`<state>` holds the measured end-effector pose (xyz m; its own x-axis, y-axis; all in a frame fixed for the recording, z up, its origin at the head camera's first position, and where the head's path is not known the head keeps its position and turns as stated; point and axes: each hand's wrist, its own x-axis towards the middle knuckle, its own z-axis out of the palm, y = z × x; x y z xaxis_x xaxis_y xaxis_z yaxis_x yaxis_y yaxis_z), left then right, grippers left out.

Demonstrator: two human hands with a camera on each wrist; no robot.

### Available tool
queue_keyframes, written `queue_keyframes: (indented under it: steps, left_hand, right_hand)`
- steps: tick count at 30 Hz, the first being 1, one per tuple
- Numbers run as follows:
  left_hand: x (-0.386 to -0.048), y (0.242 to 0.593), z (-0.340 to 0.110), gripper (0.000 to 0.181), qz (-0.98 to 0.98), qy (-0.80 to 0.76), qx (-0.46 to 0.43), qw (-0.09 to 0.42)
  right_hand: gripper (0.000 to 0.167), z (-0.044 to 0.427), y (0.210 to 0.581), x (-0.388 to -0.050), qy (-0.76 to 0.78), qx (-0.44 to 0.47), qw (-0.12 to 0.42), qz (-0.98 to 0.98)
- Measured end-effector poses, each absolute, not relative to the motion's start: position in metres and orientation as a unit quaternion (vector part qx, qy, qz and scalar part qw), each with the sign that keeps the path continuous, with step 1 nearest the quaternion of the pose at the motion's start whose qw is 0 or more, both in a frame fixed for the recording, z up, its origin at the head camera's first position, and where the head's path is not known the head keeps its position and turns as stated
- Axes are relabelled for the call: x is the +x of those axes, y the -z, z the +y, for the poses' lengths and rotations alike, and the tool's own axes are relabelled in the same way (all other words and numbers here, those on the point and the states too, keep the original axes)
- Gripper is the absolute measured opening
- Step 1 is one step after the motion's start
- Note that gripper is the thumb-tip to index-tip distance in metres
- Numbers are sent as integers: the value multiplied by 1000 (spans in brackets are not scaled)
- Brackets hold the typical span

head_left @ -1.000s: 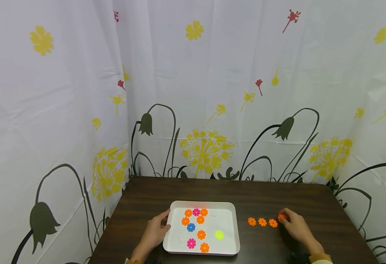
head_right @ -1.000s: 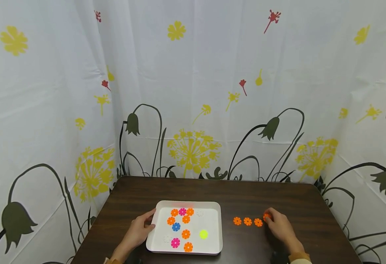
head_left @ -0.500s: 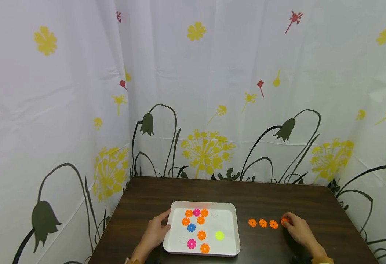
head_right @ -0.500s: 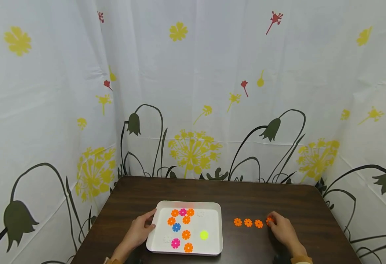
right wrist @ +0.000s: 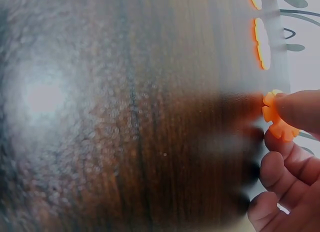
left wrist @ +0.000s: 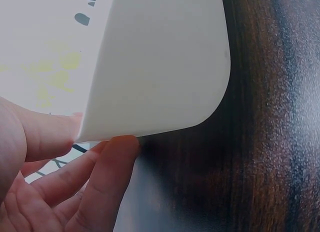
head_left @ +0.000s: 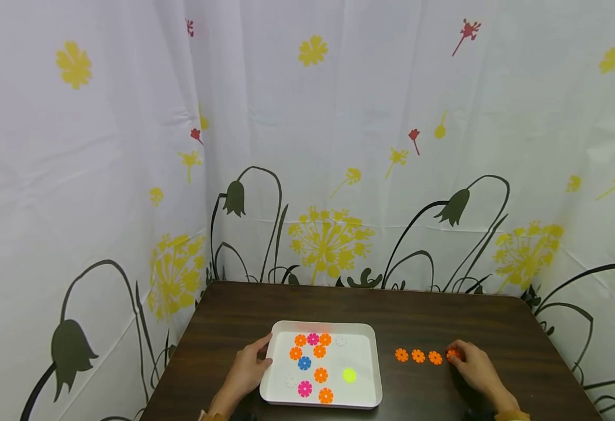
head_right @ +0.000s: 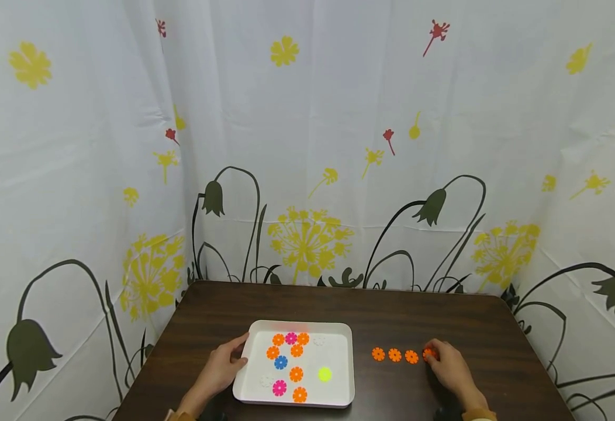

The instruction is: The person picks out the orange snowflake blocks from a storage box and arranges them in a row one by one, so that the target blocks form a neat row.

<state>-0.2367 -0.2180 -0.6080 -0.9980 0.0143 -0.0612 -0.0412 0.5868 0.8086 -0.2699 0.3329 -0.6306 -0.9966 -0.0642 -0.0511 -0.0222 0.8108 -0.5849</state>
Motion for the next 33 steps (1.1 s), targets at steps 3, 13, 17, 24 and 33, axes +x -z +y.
queue_keyframes:
  steps: [3, 13, 17, 24, 33]
  left_hand:
    - [-237, 609, -218, 59, 890, -455, -6, 29]
    - [-236, 610, -219, 59, 887, -461, -1, 25]
    - [-236, 610, -219, 59, 889, -458, 0, 25]
    - [-236, 610, -218, 60, 890, -456, 1, 25]
    - [-236, 609, -218, 60, 890, -456, -2, 23]
  right_hand:
    - [17, 333, 630, -269, 305, -28, 29, 952]
    - [17, 335, 632, -270, 294, -39, 15, 955]
    - [17, 335, 633, -270, 297, -41, 14, 954]
    - [18, 336, 634, -269, 295, -48, 11, 954]
    - [21, 326, 619, -270, 283, -68, -20, 956]
